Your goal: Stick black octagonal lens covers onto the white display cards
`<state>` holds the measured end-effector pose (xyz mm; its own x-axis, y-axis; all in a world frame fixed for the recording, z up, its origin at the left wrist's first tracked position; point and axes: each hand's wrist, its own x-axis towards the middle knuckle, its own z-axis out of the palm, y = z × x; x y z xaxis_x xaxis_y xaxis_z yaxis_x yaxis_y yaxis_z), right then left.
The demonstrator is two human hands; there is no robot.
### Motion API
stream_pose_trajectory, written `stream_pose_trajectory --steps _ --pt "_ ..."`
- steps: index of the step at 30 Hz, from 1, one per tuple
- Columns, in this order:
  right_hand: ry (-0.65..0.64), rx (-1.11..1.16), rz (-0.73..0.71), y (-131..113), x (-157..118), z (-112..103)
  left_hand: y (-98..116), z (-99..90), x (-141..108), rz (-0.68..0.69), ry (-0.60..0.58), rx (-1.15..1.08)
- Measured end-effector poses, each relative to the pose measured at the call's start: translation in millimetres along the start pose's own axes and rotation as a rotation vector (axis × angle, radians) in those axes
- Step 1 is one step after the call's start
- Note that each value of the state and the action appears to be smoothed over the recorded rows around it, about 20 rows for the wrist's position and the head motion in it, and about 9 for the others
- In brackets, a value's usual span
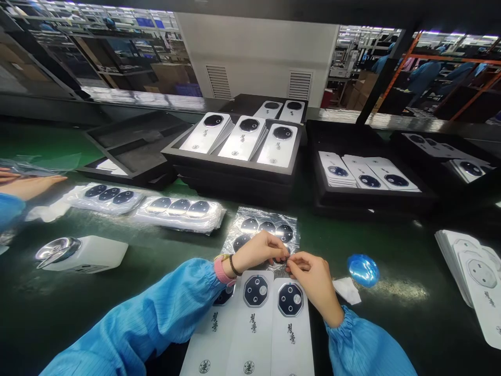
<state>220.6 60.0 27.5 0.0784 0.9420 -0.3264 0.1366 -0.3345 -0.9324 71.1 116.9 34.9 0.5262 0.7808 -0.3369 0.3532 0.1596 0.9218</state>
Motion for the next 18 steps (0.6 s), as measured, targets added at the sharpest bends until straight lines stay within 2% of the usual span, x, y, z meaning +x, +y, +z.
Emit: stream_pose_trajectory --steps 6,14,18 --pt "0.006 -0.025 -0.014 1 -1 4 1 1.7 0 0.007 0.006 0.017" --pt "0.018 -0.081 -0.065 8 -1 3 3 8.1 -4 0.037 0.075 0.11" --pt "0.066 -0.121 -0.085 6 -3 4 5 12.0 -8 0.05 0.1 0.148"
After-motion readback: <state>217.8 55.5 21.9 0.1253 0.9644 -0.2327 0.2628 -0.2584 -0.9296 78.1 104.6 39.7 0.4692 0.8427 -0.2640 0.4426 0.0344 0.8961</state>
